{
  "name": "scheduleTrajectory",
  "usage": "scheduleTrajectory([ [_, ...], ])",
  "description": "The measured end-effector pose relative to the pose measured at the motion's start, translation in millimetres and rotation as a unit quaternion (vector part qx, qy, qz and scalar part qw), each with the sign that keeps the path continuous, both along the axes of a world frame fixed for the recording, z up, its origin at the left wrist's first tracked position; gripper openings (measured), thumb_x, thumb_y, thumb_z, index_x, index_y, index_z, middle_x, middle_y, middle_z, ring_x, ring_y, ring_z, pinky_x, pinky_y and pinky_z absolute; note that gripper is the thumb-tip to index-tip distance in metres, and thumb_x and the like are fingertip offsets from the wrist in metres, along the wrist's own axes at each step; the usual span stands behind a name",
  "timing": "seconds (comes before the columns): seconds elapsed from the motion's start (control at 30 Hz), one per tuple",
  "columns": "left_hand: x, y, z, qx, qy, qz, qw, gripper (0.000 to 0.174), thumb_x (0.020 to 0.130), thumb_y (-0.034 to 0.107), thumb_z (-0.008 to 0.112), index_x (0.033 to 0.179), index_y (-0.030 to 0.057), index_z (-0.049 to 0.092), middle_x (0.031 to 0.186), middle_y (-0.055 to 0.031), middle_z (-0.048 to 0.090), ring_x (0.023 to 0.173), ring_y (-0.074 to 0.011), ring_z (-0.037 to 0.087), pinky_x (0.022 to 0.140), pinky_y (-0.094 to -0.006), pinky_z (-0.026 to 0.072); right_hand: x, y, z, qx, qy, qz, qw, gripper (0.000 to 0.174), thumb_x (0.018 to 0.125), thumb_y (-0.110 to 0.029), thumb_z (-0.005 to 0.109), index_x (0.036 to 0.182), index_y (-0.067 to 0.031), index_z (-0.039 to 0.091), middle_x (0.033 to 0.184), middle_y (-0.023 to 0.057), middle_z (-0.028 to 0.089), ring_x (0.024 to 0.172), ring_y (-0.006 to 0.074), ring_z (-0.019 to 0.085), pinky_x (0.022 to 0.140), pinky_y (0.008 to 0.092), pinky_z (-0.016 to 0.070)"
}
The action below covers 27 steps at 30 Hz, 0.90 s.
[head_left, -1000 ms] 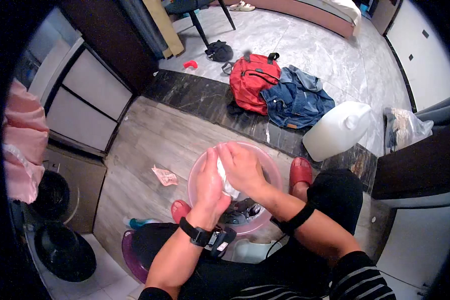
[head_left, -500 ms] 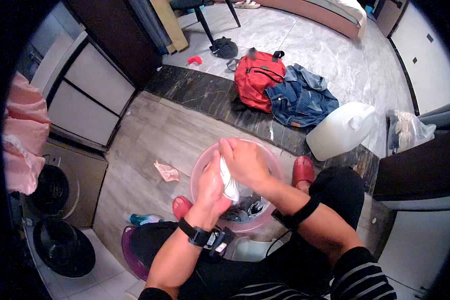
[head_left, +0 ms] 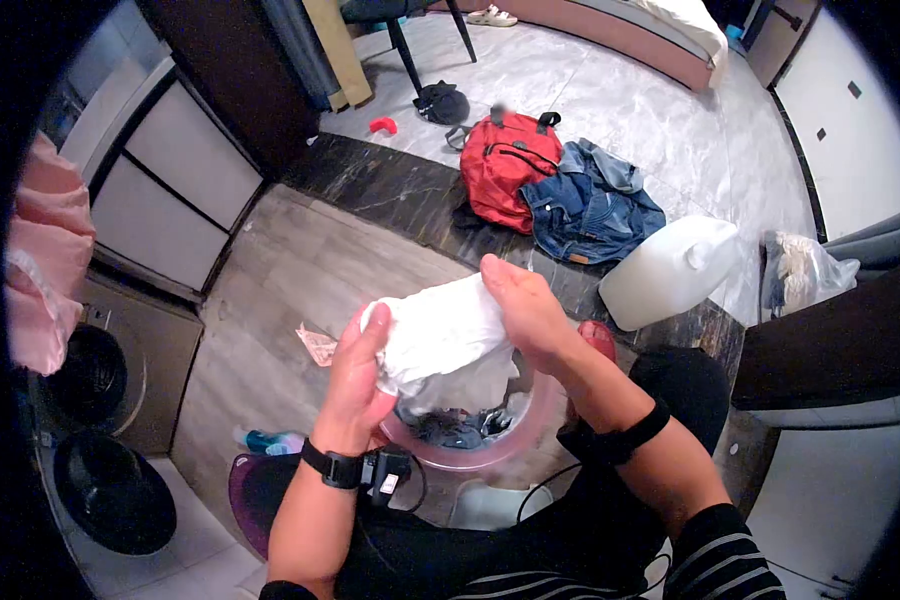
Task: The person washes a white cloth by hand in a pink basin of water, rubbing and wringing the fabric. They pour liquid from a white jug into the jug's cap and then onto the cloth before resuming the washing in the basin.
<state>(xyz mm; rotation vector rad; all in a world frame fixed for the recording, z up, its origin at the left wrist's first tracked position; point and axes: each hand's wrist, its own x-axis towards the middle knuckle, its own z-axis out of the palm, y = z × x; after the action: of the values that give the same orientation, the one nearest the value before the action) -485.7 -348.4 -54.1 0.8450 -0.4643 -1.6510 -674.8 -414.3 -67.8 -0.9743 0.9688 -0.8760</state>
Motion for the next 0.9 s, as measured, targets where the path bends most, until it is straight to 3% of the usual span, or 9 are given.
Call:
scheduleTrajectory([
  [0.03,-3,4,3,0.005,-0.033,0.013,0.999,0.037,0.091,0.015,0.058,0.122,-0.0027,0.047,0.116,-0.0138,0.059,0.103,-0.0224,0.061,0.092,-0.0352,0.0487,-2,0,1,0.005,-0.006,-0.010,1.000,0.039,0.099,-0.035,0.043,0.103,0.0009,0.059,0.088,0.0040,0.064,0.077,0.0109,0.059,0.073,0.0263,0.0469],
  [0.13,-11,8,11,-0.001,-0.055,-0.017,0.998,0.039,0.089,0.009,0.059,0.124,-0.0028,0.046,0.117,-0.0130,0.059,0.103,-0.0221,0.061,0.091,-0.0343,0.0489,-10,1,0,0.008,-0.018,-0.013,1.000,0.036,0.099,-0.033,0.044,0.103,-0.0007,0.059,0.088,0.0031,0.064,0.077,0.0102,0.059,0.074,0.0260,0.0467],
  [0.3,-12,18,6,0.051,-0.031,-0.124,0.990,0.048,0.085,0.014,0.064,0.127,-0.0022,0.046,0.117,-0.0116,0.059,0.103,-0.0177,0.061,0.090,-0.0302,0.0485,-20,0,-21,-0.053,0.053,0.009,0.997,0.031,0.098,-0.031,0.046,0.102,-0.0045,0.061,0.087,0.0009,0.063,0.077,0.0092,0.057,0.073,0.0268,0.0465],
  [0.4,-21,21,3,0.071,-0.048,-0.193,0.977,0.045,0.084,0.014,0.066,0.122,-0.0015,0.049,0.112,-0.0104,0.062,0.098,-0.0160,0.062,0.086,-0.0299,0.0503,-26,7,1,-0.047,0.118,0.048,0.991,0.031,0.097,-0.033,0.049,0.100,-0.0049,0.061,0.084,-0.0003,0.062,0.077,0.0083,0.054,0.071,0.0265,0.0453],
  [0.5,-27,19,1,0.072,-0.070,-0.148,0.984,0.034,0.084,0.010,0.064,0.113,-0.0003,0.052,0.107,-0.0102,0.063,0.092,-0.0168,0.064,0.083,-0.0310,0.0518,-33,7,1,-0.088,0.137,0.067,0.984,0.031,0.096,-0.033,0.050,0.101,-0.0042,0.060,0.084,-0.0005,0.061,0.076,0.0084,0.053,0.071,0.0259,0.0445],
  [0.6,-25,15,-4,0.073,-0.065,-0.118,0.988,0.033,0.085,0.008,0.060,0.116,-0.0009,0.050,0.107,-0.0108,0.063,0.093,-0.0176,0.064,0.083,-0.0310,0.0517,-43,7,7,-0.083,0.203,0.015,0.976,0.030,0.095,-0.032,0.051,0.100,-0.0039,0.060,0.084,-0.0001,0.061,0.077,0.0086,0.053,0.070,0.0255,0.0446],
  [0.67,-23,13,-6,0.082,-0.072,-0.128,0.986,0.033,0.086,0.005,0.056,0.118,-0.0005,0.049,0.108,-0.0104,0.062,0.095,-0.0185,0.063,0.083,-0.0311,0.0517,-53,-3,-12,-0.082,0.187,-0.020,0.979,0.025,0.094,-0.029,0.052,0.099,-0.0054,0.060,0.085,0.0010,0.062,0.078,0.0089,0.055,0.070,0.0255,0.0454],
  [0.9,4,-2,-75,0.108,-0.128,-0.129,0.978,0.031,0.084,0.003,0.053,0.115,0.0004,0.052,0.102,-0.0090,0.063,0.089,-0.0194,0.064,0.077,-0.0318,0.0531,-77,8,40,-0.029,0.137,-0.114,0.984,0.022,0.095,-0.030,0.053,0.099,-0.0089,0.057,0.090,-0.0008,0.061,0.080,0.0083,0.058,0.068,0.0235,0.0450],
])
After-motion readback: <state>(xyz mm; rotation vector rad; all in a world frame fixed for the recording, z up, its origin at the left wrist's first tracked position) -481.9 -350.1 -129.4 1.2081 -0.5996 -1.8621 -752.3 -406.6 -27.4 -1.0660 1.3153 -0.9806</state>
